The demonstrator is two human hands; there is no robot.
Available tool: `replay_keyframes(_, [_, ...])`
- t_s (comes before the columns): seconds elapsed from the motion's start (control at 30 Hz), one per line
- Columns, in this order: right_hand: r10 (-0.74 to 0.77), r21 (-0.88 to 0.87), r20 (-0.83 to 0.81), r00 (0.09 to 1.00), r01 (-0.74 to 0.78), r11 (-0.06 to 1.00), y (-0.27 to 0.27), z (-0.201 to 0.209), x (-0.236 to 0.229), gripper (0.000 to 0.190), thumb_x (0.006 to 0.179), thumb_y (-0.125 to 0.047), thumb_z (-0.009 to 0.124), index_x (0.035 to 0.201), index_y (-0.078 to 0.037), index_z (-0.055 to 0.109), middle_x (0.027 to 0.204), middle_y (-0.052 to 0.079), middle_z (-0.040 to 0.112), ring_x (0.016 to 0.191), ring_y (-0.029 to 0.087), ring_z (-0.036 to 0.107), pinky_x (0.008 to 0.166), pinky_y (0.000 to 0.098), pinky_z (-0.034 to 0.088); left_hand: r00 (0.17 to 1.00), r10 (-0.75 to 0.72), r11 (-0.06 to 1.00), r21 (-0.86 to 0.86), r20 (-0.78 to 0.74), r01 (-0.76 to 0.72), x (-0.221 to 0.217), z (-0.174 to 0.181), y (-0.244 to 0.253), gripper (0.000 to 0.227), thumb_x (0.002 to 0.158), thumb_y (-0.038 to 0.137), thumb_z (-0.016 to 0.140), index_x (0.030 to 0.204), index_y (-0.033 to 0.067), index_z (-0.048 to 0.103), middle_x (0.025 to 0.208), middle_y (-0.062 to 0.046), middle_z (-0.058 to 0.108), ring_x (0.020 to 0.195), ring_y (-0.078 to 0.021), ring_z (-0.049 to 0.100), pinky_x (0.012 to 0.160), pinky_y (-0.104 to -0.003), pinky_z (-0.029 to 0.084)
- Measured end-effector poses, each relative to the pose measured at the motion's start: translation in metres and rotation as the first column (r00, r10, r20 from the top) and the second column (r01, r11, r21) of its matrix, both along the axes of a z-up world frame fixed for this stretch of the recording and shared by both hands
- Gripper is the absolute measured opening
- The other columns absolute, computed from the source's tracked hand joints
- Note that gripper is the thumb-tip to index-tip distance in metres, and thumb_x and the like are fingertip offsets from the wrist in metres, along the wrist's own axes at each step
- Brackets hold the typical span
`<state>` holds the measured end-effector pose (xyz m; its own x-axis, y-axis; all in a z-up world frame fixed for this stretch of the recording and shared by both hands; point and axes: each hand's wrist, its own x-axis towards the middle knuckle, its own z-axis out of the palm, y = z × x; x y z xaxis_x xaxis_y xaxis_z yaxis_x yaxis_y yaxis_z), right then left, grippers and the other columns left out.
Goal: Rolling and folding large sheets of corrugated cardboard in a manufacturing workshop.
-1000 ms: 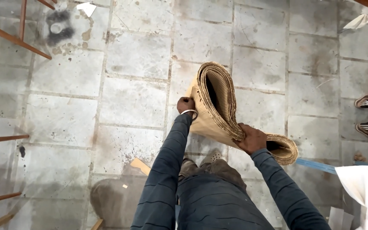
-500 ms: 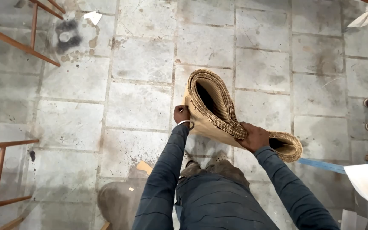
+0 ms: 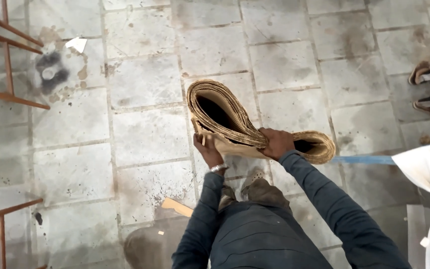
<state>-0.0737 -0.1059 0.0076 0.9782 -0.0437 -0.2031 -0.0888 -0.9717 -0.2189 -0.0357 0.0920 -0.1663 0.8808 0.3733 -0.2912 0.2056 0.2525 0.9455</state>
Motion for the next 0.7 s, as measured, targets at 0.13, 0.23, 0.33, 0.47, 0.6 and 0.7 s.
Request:
replay_keyframes(0.13, [0.042, 0.01, 0.048, 0.998, -0.043, 0.999, -0.003, -0.006, -0.002, 0.054, 0.071, -0.048, 0.081, 0.115, -0.02, 0.066, 0.099, 0.007, 0.074, 0.089, 0.033, 0.072, 0.078, 0.0477, 0.058, 0.931, -0.155, 0.986, -0.014, 0.331, 0.169, -0.036, 0.107, -0.009, 0.094, 0.09, 0.024, 0.072, 0.164, 0.0108, 0.016, 0.171, -0.026, 0.02, 0.157, -0.0413, 0.022, 0.127, -0.054, 0.021])
replay_keyframes(0.23, [0.015, 0.04, 0.07, 0.997, -0.018, 0.999, 0.001, -0.003, -0.004, 0.053, 0.073, -0.047, 0.081, 0.117, -0.021, 0.066, 0.098, 0.007, 0.074, 0.09, 0.033, 0.072, 0.079, 0.0475, 0.058, 0.689, -0.522, 0.776, 0.615, 0.502, 0.139, -0.041, 0.119, -0.013, 0.09, 0.09, 0.028, 0.071, 0.165, 0.0131, 0.024, 0.173, -0.022, 0.006, 0.162, -0.0446, 0.005, 0.13, -0.063, 0.014])
replay_keyframes(0.33, [0.024, 0.014, 0.053, 0.998, -0.024, 1.0, 0.0, -0.007, -0.002, 0.051, 0.073, -0.046, 0.082, 0.114, -0.02, 0.067, 0.099, 0.008, 0.074, 0.088, 0.034, 0.072, 0.079, 0.0472, 0.058, 0.702, -0.673, 0.46, 0.875, 0.233, 0.151, -0.025, 0.122, -0.014, 0.09, 0.081, 0.035, 0.079, 0.158, 0.019, 0.036, 0.168, -0.023, 0.006, 0.152, -0.0539, -0.003, 0.121, -0.068, 0.01])
replay_keyframes(0.47, [0.065, 0.027, 0.119, 0.991, -0.069, 0.997, -0.001, -0.009, -0.003, 0.053, 0.07, -0.04, 0.083, 0.116, -0.016, 0.068, 0.097, 0.01, 0.074, 0.086, 0.035, 0.072, 0.076, 0.0492, 0.057, 0.632, -0.775, 0.182, 0.959, 0.005, 0.216, -0.007, 0.14, -0.022, 0.096, 0.078, 0.043, 0.081, 0.159, 0.0177, 0.038, 0.17, -0.017, 0.012, 0.157, -0.0439, 0.008, 0.124, -0.066, 0.008])
replay_keyframes(0.6, [0.051, -0.015, -0.015, 0.999, -0.051, 0.999, -0.007, -0.028, 0.0, 0.052, 0.071, -0.047, 0.086, 0.106, -0.012, 0.069, 0.1, 0.012, 0.074, 0.091, 0.034, 0.072, 0.081, 0.0479, 0.058, 0.401, -0.916, 0.088, 0.978, 0.006, 0.187, 0.008, 0.161, -0.04, 0.093, 0.069, 0.032, 0.079, 0.152, 0.007, 0.044, 0.163, -0.025, 0.035, 0.152, -0.0416, 0.027, 0.123, -0.061, 0.016])
replay_keyframes(0.7, [0.05, -0.017, 0.059, 0.997, -0.049, 0.999, -0.006, -0.026, 0.006, 0.062, 0.068, -0.042, 0.086, 0.116, -0.009, 0.066, 0.097, 0.014, 0.072, 0.083, 0.036, 0.071, 0.073, 0.0499, 0.057, 0.367, -0.929, -0.002, 0.991, -0.052, 0.135, 0.02, 0.117, -0.051, 0.06, 0.091, 0.015, 0.071, 0.147, 0.0008, 0.052, 0.131, -0.017, 0.063, 0.139, -0.0374, 0.052, 0.13, -0.054, 0.025])
